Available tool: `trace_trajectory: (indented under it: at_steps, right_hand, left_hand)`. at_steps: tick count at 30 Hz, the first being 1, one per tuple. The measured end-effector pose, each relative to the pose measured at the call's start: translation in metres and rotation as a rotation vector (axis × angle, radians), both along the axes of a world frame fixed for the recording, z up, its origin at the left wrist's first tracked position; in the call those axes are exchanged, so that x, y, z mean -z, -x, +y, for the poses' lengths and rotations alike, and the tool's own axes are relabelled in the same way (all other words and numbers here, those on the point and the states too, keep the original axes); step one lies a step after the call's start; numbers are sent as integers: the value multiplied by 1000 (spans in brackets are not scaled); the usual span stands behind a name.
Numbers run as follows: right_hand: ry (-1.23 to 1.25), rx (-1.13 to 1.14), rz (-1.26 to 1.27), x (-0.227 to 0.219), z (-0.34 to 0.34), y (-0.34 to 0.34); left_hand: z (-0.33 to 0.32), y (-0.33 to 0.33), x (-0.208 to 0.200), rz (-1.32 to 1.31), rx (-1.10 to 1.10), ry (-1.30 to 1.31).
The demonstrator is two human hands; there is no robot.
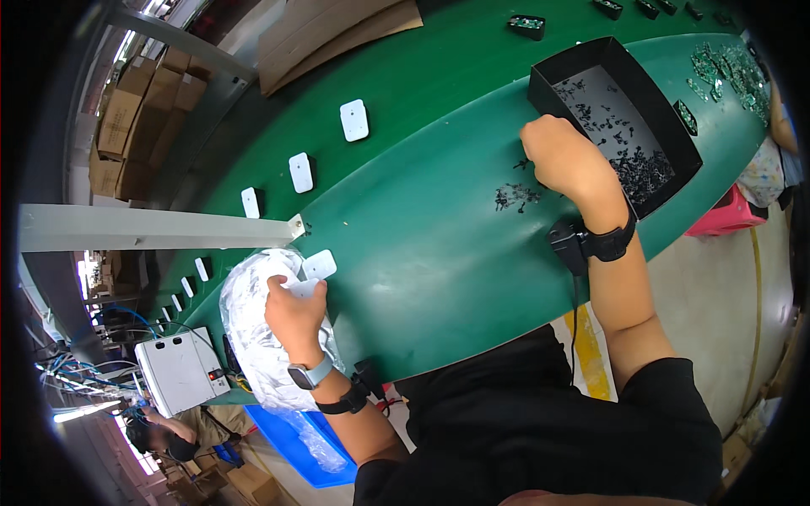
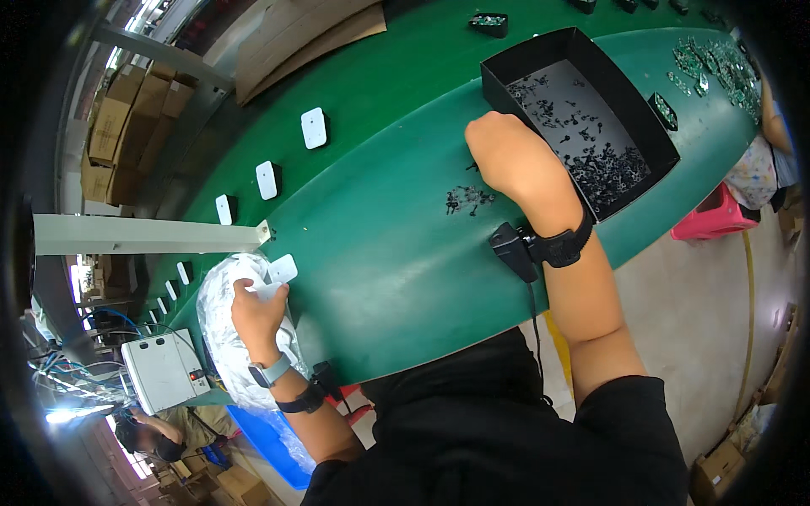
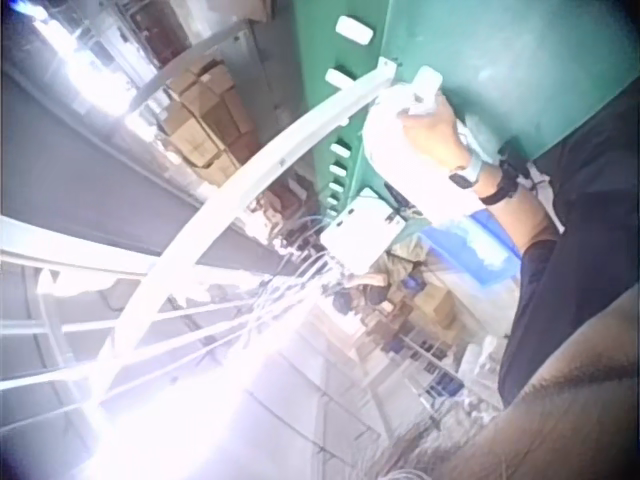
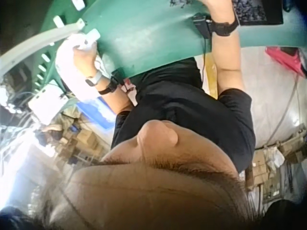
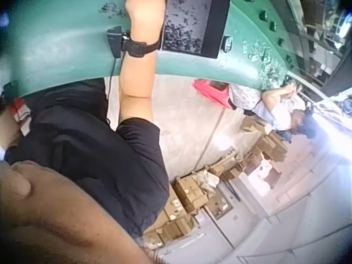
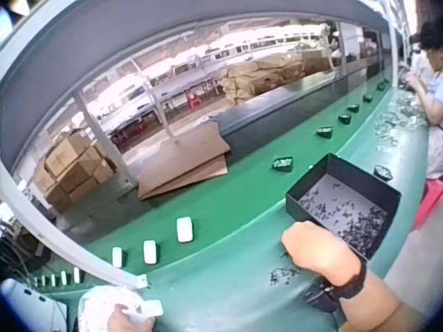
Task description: The person assembles small electronic devices by inserting green circuit boards into white plastic casings. They pick up a casing, insert a board, and place the finished unit on the table, repeating this process continuously.
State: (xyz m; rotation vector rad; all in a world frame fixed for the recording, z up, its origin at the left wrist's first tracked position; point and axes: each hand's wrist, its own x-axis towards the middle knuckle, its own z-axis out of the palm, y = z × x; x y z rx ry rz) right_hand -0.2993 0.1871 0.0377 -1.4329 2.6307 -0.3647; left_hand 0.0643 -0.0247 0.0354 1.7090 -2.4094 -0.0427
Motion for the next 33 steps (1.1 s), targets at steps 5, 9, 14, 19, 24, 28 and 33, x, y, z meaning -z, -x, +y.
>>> trace_trajectory:
  at_steps: [5,9,14,19,24,28,33]
  right_hand:
    - [73,12,-70,-1,2,1]
    - [464,-302,-337,-4,-19,-2]
    - [769,-475,-596,0,-46,-39]
    - [812,-418,-633,10,-53,-49]
    - [907,-350,-609,20,-56,-54]
    - [926,-341,-560,23,-60,-67]
    - [856,-372,-437,25,-62,-67]
  left_hand:
    - [18,26,-22,561,373,-49]
    - [41,95,-20,1501,661,-973]
    - [47,140,19,1743,494,-1519]
    - [53,146,33,1644,420,-1382]
    - [52,146,34,1542,375,-1254]
    - [61,151,34,1509,413,-1207]
    - [67,154,41,1500,471,-1140]
